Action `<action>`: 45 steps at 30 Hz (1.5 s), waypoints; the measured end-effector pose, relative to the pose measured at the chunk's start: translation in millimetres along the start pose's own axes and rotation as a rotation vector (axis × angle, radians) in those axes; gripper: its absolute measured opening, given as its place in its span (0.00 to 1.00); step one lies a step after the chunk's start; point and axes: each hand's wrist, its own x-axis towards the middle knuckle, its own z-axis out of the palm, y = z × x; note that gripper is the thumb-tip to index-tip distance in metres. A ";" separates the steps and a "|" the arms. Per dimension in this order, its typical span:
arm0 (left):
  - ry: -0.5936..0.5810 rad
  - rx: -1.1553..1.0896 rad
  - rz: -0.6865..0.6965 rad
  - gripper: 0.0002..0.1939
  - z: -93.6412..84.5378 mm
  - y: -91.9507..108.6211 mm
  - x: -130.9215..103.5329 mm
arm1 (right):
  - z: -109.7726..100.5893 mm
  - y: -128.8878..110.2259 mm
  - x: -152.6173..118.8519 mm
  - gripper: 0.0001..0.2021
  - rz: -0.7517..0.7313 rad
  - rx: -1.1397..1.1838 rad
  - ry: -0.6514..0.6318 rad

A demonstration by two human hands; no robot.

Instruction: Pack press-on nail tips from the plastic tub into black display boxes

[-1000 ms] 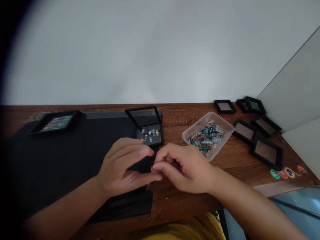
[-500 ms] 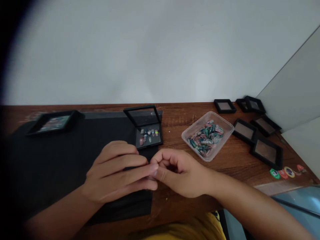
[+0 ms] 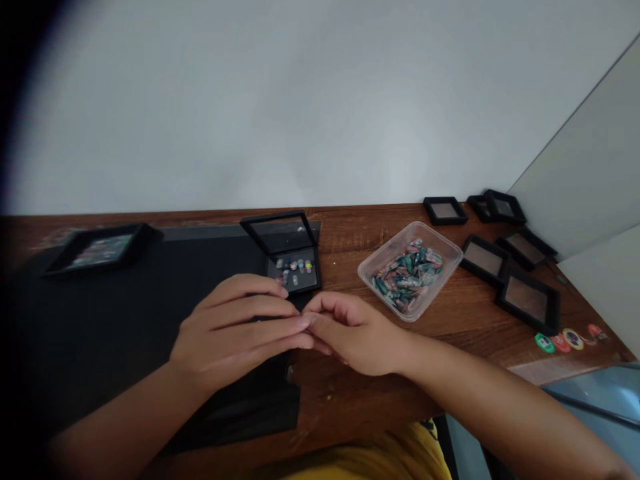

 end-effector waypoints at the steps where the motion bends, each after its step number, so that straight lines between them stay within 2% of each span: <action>1: -0.004 -0.003 0.015 0.05 -0.2 -1.2 0.4 | -0.5 0.1 0.0 0.20 0.014 -0.017 0.003; 5: -0.038 -0.020 0.033 0.06 -0.5 -6.1 1.1 | -2.1 1.6 1.1 0.18 0.082 -0.031 0.024; 11: -0.054 -0.008 0.020 0.07 -0.3 -10.4 -1.0 | -5.0 0.9 3.7 0.15 0.004 0.018 0.083; 16: -0.033 -0.020 -0.015 0.07 -5.0 -15.9 1.3 | -5.6 0.2 3.0 0.14 0.015 0.054 0.088; 20: -0.024 -0.060 -0.246 0.07 -8.7 -29.9 -3.8 | -4.2 1.6 2.0 0.12 -0.039 0.018 0.083; 24: -0.070 -0.055 -0.499 0.13 -4.5 -49.6 -16.2 | -2.0 2.3 1.1 0.11 -0.079 -0.063 0.073; 27: -0.102 -0.082 -0.567 0.13 2.9 -59.4 -23.3 | -0.3 1.3 0.4 0.12 -0.076 -0.110 0.075; 33: -0.133 -0.113 -0.523 0.10 15.1 -62.1 -26.3 | 0.5 -3.8 -0.9 0.11 -0.144 -0.126 0.220; 42: -0.258 -0.126 -0.390 0.11 18.5 -66.2 -29.0 | 2.2 -4.9 -2.2 0.10 -0.143 -0.123 0.203; 45: -0.234 -0.124 -0.396 0.11 18.1 -66.0 -28.6 | 2.3 -4.6 -2.6 0.10 -0.150 -0.134 0.207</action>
